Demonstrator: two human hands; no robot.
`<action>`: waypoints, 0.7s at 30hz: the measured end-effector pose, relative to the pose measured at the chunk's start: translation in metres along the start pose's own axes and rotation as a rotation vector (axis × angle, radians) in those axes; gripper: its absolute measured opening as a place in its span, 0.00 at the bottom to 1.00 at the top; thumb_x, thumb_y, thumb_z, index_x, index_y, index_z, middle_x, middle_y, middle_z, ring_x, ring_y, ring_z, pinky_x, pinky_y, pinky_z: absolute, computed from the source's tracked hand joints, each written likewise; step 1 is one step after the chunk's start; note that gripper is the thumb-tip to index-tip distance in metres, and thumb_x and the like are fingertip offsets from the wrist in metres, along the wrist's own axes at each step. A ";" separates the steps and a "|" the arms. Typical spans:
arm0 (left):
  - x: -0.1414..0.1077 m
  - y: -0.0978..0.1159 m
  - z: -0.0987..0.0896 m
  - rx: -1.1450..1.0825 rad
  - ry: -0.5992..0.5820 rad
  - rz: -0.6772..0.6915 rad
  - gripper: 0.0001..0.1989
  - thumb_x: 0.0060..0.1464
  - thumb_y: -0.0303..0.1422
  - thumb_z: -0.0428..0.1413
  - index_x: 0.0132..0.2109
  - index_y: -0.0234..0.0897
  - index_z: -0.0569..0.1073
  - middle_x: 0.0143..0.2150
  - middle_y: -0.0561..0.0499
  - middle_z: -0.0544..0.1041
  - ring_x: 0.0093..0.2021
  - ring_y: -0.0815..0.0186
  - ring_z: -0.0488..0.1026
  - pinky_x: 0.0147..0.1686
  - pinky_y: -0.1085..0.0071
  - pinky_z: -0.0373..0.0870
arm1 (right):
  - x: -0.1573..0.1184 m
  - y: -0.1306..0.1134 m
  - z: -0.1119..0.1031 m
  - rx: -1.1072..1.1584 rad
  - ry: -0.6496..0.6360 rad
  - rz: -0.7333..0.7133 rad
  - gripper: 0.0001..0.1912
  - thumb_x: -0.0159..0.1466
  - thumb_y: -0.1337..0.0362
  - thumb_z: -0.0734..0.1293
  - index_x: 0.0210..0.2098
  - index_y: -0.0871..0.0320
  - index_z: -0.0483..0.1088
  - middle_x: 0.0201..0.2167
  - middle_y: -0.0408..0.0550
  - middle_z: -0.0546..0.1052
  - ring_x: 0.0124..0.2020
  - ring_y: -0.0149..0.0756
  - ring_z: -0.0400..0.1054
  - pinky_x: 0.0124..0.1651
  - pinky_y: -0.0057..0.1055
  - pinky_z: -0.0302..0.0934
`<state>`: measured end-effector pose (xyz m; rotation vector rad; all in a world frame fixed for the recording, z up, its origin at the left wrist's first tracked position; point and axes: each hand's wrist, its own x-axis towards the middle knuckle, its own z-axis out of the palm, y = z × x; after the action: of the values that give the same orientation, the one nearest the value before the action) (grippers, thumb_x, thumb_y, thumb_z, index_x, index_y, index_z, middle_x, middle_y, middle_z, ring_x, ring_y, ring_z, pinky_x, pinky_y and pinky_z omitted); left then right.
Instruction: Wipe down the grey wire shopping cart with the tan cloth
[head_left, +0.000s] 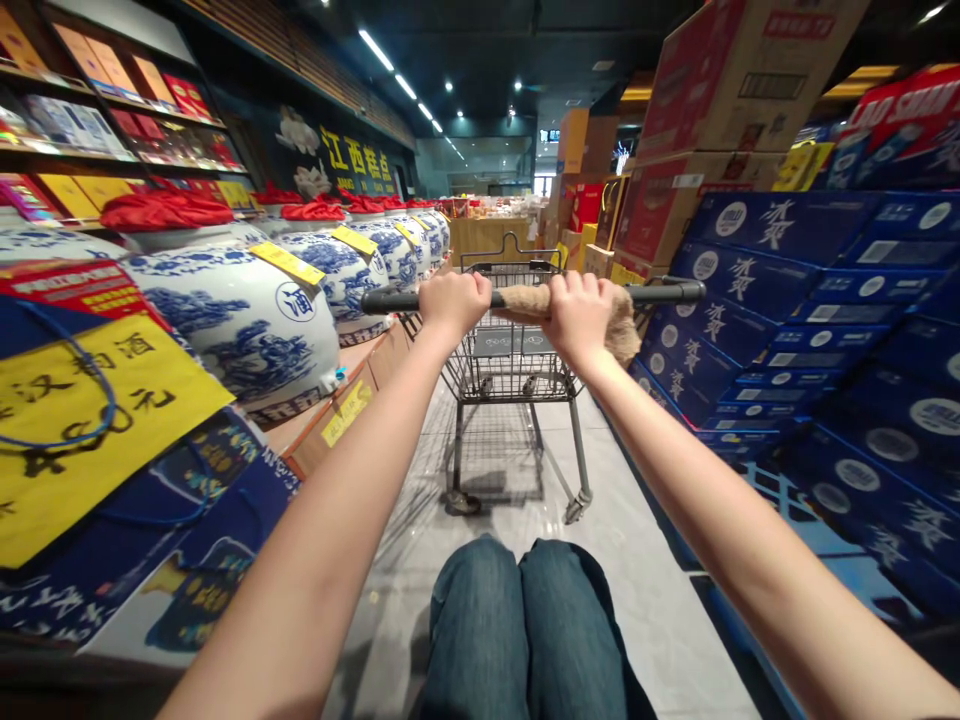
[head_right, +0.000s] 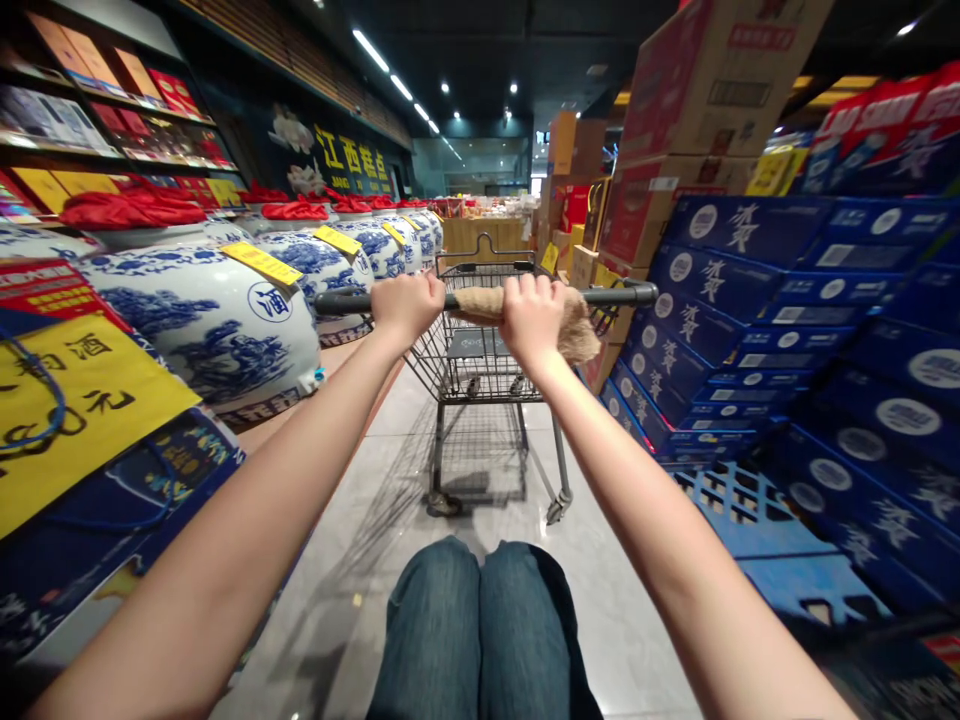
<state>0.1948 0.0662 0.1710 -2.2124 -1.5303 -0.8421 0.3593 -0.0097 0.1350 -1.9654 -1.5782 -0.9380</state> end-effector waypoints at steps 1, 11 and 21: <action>0.000 0.001 0.000 0.006 0.002 0.003 0.35 0.70 0.40 0.35 0.49 0.27 0.85 0.46 0.30 0.84 0.48 0.46 0.81 0.43 0.59 0.69 | -0.001 -0.018 0.001 0.019 0.006 -0.044 0.19 0.67 0.66 0.62 0.55 0.63 0.72 0.53 0.65 0.75 0.53 0.55 0.63 0.56 0.48 0.50; -0.001 -0.012 -0.001 0.022 -0.002 0.024 0.34 0.70 0.41 0.36 0.47 0.27 0.85 0.44 0.30 0.84 0.47 0.45 0.81 0.42 0.58 0.69 | -0.014 0.071 0.005 0.004 0.092 -0.151 0.22 0.64 0.60 0.64 0.55 0.62 0.72 0.47 0.62 0.74 0.50 0.56 0.61 0.54 0.48 0.52; 0.000 0.002 0.000 -0.014 0.000 0.021 0.34 0.70 0.40 0.36 0.48 0.26 0.85 0.46 0.30 0.84 0.48 0.45 0.82 0.43 0.59 0.69 | -0.004 -0.007 0.002 0.070 0.066 -0.074 0.20 0.65 0.55 0.65 0.51 0.62 0.72 0.50 0.65 0.75 0.52 0.57 0.62 0.57 0.51 0.52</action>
<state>0.1963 0.0657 0.1707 -2.2344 -1.5023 -0.8496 0.3527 -0.0096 0.1305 -1.8213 -1.6340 -0.9529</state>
